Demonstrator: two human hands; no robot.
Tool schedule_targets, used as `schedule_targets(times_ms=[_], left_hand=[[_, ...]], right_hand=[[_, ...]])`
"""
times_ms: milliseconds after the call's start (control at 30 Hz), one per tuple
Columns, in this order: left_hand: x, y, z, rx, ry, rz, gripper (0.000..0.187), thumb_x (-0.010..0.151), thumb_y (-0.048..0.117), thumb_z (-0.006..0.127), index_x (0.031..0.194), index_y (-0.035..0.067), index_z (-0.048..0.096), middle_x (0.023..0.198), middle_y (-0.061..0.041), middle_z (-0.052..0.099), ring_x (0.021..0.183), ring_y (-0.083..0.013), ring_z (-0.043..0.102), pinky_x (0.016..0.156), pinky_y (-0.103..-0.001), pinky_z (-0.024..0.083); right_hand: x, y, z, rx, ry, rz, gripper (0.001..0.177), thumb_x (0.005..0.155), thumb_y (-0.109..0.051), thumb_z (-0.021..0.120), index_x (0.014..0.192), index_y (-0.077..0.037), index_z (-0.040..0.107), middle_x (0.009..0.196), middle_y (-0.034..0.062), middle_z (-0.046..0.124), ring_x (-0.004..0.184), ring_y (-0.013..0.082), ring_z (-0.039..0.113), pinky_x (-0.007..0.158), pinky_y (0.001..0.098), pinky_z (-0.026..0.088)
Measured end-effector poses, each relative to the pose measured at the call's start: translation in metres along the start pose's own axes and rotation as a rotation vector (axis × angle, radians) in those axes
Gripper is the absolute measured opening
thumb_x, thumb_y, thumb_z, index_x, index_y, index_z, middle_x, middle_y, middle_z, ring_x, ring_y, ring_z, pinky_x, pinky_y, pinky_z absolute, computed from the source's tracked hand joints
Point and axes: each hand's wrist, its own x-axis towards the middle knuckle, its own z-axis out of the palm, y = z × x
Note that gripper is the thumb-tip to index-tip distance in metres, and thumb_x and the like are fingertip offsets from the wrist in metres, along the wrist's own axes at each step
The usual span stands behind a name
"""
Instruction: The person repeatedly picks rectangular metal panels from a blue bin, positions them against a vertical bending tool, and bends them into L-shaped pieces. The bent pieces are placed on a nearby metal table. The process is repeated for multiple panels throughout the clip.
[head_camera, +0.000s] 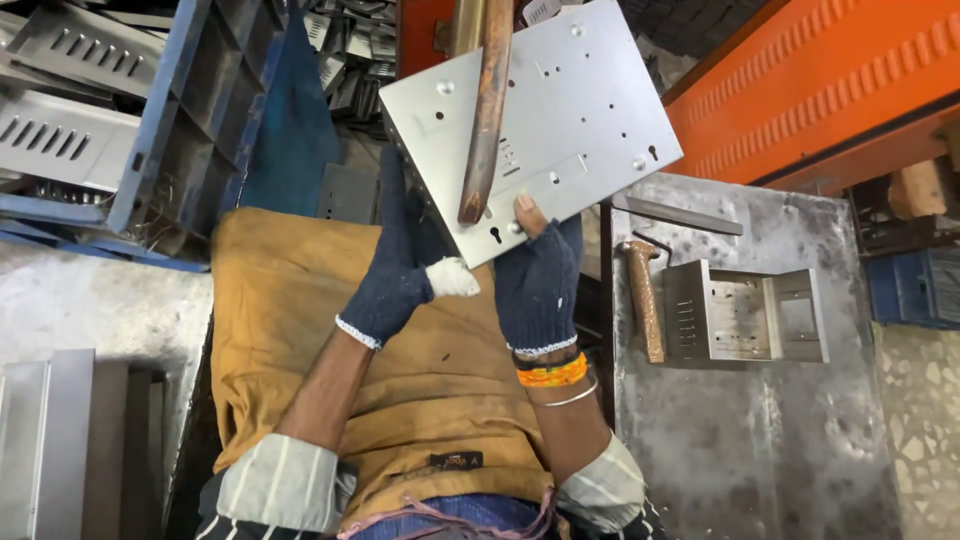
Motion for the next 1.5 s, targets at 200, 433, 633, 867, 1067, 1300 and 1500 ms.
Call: schedule_targets(times_ms=[200, 433, 633, 867, 1067, 1300, 1500], left_hand=[[0.014, 0.008, 0.001, -0.042, 0.016, -0.033, 0.153, 0.062, 0.022, 0.1, 0.172, 0.02, -0.007, 0.179, -0.013, 0.019, 0.164, -0.0306, 0.028, 0.132, -0.047, 0.035], [0.024, -0.031, -0.014, 0.014, 0.013, 0.063, 0.157, 0.061, 0.024, 0.102, 0.172, 0.019, -0.008, 0.177, -0.013, 0.019, 0.161, -0.0298, 0.032, 0.134, -0.047, 0.036], [0.027, -0.031, -0.019, 0.077, 0.011, 0.132, 0.156, 0.062, 0.024, 0.104, 0.171, 0.016, -0.008, 0.176, -0.013, 0.016, 0.162, -0.0288, 0.03, 0.135, -0.047, 0.034], [0.025, -0.017, -0.019, 0.111, 0.003, 0.077, 0.151, 0.067, 0.024, 0.103, 0.169, 0.018, -0.007, 0.177, -0.01, 0.014, 0.164, -0.0272, 0.025, 0.138, -0.047, 0.032], [0.024, -0.015, -0.019, 0.099, 0.015, 0.049, 0.149, 0.067, 0.025, 0.102, 0.171, 0.018, -0.004, 0.18, -0.009, 0.015, 0.167, -0.0278, 0.025, 0.137, -0.046, 0.034], [0.025, -0.006, -0.016, -0.012, 0.029, 0.027, 0.147, 0.067, 0.025, 0.1, 0.173, 0.017, -0.001, 0.179, -0.009, 0.019, 0.166, -0.0269, 0.028, 0.135, -0.046, 0.035], [0.031, -0.033, -0.021, 0.015, 0.078, 0.07, 0.114, 0.09, 0.023, 0.08, 0.171, 0.019, -0.001, 0.176, -0.008, 0.022, 0.161, -0.025, 0.031, 0.133, -0.045, 0.031]], right_hand=[[0.011, 0.003, 0.008, 0.089, -0.011, -0.019, 0.043, 0.097, -0.008, 0.066, 0.137, 0.0, 0.053, 0.128, 0.0101, 0.062, 0.119, 0.0222, 0.062, 0.105, 0.0382, 0.05], [0.019, 0.012, 0.002, 0.087, 0.005, -0.009, 0.037, 0.098, -0.009, 0.068, 0.132, -0.002, 0.056, 0.121, 0.0074, 0.062, 0.111, 0.019, 0.062, 0.098, 0.0368, 0.05], [0.029, 0.023, -0.007, 0.086, 0.008, -0.035, 0.033, 0.098, -0.008, 0.068, 0.129, -0.002, 0.058, 0.121, 0.0064, 0.063, 0.113, 0.0177, 0.061, 0.101, 0.036, 0.05], [0.032, 0.026, -0.009, 0.1, 0.019, -0.045, 0.032, 0.097, -0.007, 0.069, 0.127, -0.003, 0.059, 0.121, 0.0056, 0.063, 0.113, 0.0176, 0.06, 0.101, 0.0356, 0.049], [0.027, 0.02, 0.003, 0.072, 0.034, -0.057, 0.034, 0.097, -0.006, 0.069, 0.129, -0.002, 0.058, 0.122, 0.0066, 0.062, 0.115, 0.019, 0.059, 0.103, 0.0366, 0.048], [0.026, 0.017, 0.009, 0.118, 0.013, -0.046, 0.045, 0.095, -0.006, 0.067, 0.137, -0.001, 0.052, 0.13, 0.0083, 0.061, 0.121, 0.0215, 0.058, 0.107, 0.0391, 0.048], [0.027, 0.033, -0.023, -0.281, 0.065, -0.155, 0.034, 0.1, -0.004, 0.066, 0.131, 0.005, 0.058, 0.119, 0.0092, 0.057, 0.108, 0.0204, 0.052, 0.095, 0.0369, 0.043]])
